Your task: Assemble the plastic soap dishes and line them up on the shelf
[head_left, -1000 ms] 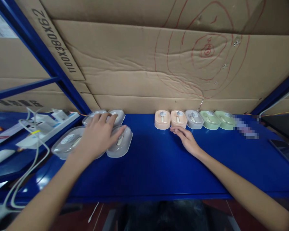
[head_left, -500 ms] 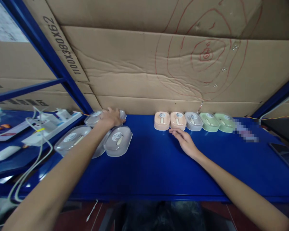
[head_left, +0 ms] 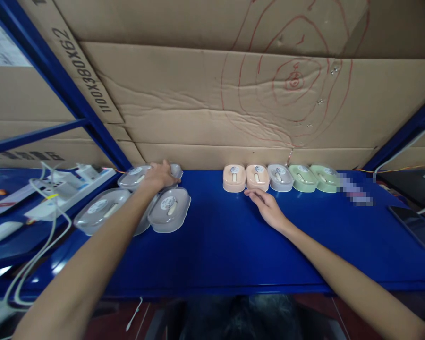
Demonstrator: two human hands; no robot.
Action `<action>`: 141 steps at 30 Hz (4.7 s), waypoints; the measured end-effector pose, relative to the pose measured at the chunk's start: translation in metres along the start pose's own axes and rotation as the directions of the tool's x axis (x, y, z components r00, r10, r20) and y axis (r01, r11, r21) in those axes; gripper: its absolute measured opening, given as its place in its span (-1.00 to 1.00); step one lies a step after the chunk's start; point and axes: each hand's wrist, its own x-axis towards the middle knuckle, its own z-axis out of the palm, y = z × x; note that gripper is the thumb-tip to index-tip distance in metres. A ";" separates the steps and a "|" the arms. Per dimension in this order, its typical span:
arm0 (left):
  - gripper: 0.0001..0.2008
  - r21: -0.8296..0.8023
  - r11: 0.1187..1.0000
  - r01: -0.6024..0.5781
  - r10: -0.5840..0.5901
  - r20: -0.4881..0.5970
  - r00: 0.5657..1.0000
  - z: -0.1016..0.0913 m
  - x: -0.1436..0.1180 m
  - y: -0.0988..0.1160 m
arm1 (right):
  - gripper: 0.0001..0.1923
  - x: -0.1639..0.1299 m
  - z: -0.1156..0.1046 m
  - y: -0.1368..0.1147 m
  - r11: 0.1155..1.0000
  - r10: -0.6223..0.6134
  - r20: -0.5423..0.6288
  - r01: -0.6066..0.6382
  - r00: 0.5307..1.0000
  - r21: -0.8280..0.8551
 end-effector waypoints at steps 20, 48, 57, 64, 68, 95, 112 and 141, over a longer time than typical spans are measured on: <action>-0.19 -0.147 0.940 -0.307 0.256 -0.289 0.923 -0.040 -0.028 -0.006 | -0.59 0.002 0.001 0.002 1.000 -0.004 -0.001 0.004 1.000 0.001; 0.04 -0.424 0.283 -0.860 0.901 -0.191 0.391 0.031 -0.133 0.076 | -0.31 -0.007 -0.006 -0.018 0.973 -0.165 0.198 0.127 0.966 0.192; 0.02 -0.396 0.255 -0.882 0.902 -0.231 0.365 0.042 -0.132 0.073 | 0.03 -0.011 -0.002 -0.019 0.934 -0.287 0.258 0.329 0.923 -0.138; 0.06 -0.303 0.334 -0.893 0.876 -0.250 0.413 0.036 -0.135 0.060 | 0.06 -0.010 -0.001 -0.014 0.918 -0.246 0.259 0.310 0.934 -0.246; -0.14 -0.141 0.545 -0.826 0.765 -0.321 0.559 0.015 -0.148 0.023 | 0.05 -0.011 -0.002 -0.014 0.918 -0.229 0.263 0.297 0.937 -0.261; -0.08 0.064 0.985 -0.163 0.175 -0.328 0.928 0.061 -0.180 -0.070 | 0.04 -0.010 -0.011 -0.019 0.884 -0.214 0.344 0.331 0.914 -0.329; -0.16 0.108 0.971 -0.215 0.240 -0.379 0.894 0.060 -0.158 0.027 | 0.01 -0.009 -0.041 -0.036 0.836 -0.113 0.492 0.350 0.863 -0.422; -0.09 0.128 0.949 -0.288 0.315 -0.361 0.878 0.062 -0.069 0.044 | 0.00 -0.007 -0.038 -0.041 0.834 -0.127 0.510 0.370 0.851 -0.410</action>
